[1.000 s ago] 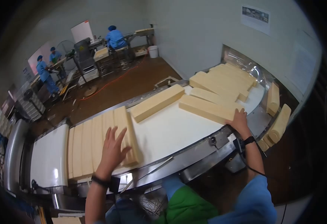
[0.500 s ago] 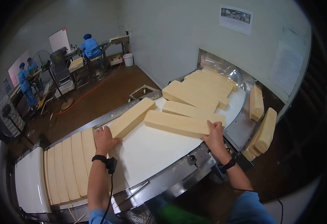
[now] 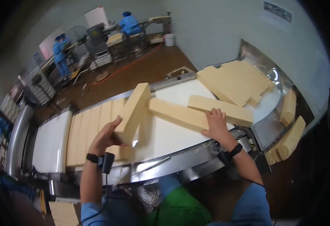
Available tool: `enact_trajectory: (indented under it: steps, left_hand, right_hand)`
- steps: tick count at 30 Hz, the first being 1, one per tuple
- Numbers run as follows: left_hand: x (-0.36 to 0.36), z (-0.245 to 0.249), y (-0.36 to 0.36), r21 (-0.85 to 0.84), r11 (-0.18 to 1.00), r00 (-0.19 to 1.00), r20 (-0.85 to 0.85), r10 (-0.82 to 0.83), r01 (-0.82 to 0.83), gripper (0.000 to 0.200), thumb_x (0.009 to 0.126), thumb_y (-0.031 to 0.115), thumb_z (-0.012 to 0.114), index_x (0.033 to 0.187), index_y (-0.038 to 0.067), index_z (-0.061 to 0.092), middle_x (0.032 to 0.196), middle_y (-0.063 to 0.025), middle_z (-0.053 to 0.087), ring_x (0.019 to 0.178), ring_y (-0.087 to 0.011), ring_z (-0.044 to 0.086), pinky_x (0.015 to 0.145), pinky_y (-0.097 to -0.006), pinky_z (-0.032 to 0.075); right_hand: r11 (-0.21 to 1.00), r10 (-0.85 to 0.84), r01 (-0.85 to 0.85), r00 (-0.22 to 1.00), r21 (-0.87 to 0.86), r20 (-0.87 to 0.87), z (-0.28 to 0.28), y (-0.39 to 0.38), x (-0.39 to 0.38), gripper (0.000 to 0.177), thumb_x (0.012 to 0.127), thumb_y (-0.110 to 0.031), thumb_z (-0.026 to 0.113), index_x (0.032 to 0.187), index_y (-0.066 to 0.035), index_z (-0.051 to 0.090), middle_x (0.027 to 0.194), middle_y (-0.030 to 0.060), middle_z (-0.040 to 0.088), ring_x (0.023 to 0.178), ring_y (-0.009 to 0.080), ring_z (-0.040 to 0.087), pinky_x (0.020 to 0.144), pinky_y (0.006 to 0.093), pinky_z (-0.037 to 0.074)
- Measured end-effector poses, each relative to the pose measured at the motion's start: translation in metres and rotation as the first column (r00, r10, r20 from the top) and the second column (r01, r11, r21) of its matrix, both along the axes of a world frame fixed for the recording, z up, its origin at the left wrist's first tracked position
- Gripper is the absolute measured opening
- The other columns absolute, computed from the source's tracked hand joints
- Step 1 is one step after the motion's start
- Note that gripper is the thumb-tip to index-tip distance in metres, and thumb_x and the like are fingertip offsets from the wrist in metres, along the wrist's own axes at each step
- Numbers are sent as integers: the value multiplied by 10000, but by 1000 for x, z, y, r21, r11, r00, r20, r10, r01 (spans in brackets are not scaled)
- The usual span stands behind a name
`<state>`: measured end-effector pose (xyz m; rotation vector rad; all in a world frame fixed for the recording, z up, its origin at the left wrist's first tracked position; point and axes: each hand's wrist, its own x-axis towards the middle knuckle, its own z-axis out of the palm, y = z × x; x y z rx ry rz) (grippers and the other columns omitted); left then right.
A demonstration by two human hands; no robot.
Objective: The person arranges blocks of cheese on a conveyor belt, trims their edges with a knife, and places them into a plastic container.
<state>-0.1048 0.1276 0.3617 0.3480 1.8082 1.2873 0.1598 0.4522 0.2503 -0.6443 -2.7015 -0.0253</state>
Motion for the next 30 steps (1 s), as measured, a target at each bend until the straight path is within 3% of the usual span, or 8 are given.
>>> enact_trajectory:
  steps: [6, 8, 10, 13, 15, 17, 25, 30]
  left_hand:
    - [1, -94, -18, 357, 821, 602, 798, -20, -445, 610, 1033, 527, 352, 1452, 86, 393, 1449, -251, 396, 1248, -409, 524, 878, -516, 598]
    - [2, -133, -18, 371, 794, 600, 800, -10, -482, 575, 1041, 496, 352, 1420, 70, 427, 1408, -243, 446, 1211, -443, 539, 883, -506, 603]
    - [30, -140, -12, 378, 770, 753, 629, 194, -514, 615, 1024, 487, 434, 1418, 19, 377, 1346, -258, 501, 1221, -403, 547, 796, -461, 636]
    - [51, -126, -10, 201, 953, 971, 121, 207, -228, 769, 970, 547, 525, 1443, -9, 280, 1286, -248, 567, 1125, -340, 628, 744, -424, 627]
    - [57, -114, -21, -210, 978, 891, -446, -84, -13, 821, 853, 465, 709, 1472, 119, 295, 1222, -274, 535, 1007, -416, 635, 736, -446, 588]
    - [71, -109, -19, -437, 887, 622, -739, -259, -150, 945, 764, 494, 780, 1486, 137, 285, 1184, -289, 528, 978, -425, 636, 714, -445, 564]
    - [26, -104, -78, -478, 878, -225, -857, -464, 11, 887, 721, 683, 648, 1497, 358, 365, 1478, -97, 424, 1381, -390, 361, 1106, -642, 262]
    - [-5, -118, -81, -510, 858, -124, -857, -500, 69, 803, 797, 628, 624, 1505, 368, 352, 1531, -98, 372, 1420, -411, 310, 1102, -688, 235]
  right_hand:
    - [933, 75, -118, 988, -340, -138, 6, -4, -40, 558, 757, -309, 713, 1203, 0, 584, 891, 172, 627, 809, 339, 605, 793, 485, 491]
    - [678, 23, -146, 984, -720, -178, 2, 2, -52, 438, 842, -299, 639, 1157, 2, 602, 837, 128, 634, 737, 270, 611, 741, 434, 514]
    - [67, -43, -133, 990, -989, -136, -7, 9, -70, 348, 924, -284, 553, 1109, 3, 617, 797, 72, 635, 690, 180, 605, 693, 356, 529]
    - [-88, -92, -143, 987, -986, -135, -5, -27, -88, 290, 978, -247, 488, 1065, -5, 623, 834, 15, 631, 715, 71, 580, 655, 237, 493]
    - [158, 100, -271, 961, -950, -258, -34, -48, -109, 333, 933, -235, 545, 1133, 23, 613, 855, 45, 658, 729, 127, 621, 666, 271, 507]
    - [498, 174, -389, 920, -775, -350, -37, -84, -120, 413, 834, -171, 582, 1182, 50, 588, 968, 146, 697, 859, 248, 672, 784, 344, 533]
    - [458, 399, -505, 852, -732, -339, -29, -117, -146, 482, 730, -48, 556, 1199, 61, 563, 1109, 284, 654, 1077, 409, 623, 941, 405, 490]
    - [607, 320, -495, 868, -621, -380, -40, -134, -174, 492, 744, -49, 557, 1221, 66, 528, 1151, 296, 627, 1095, 441, 598, 972, 432, 479]
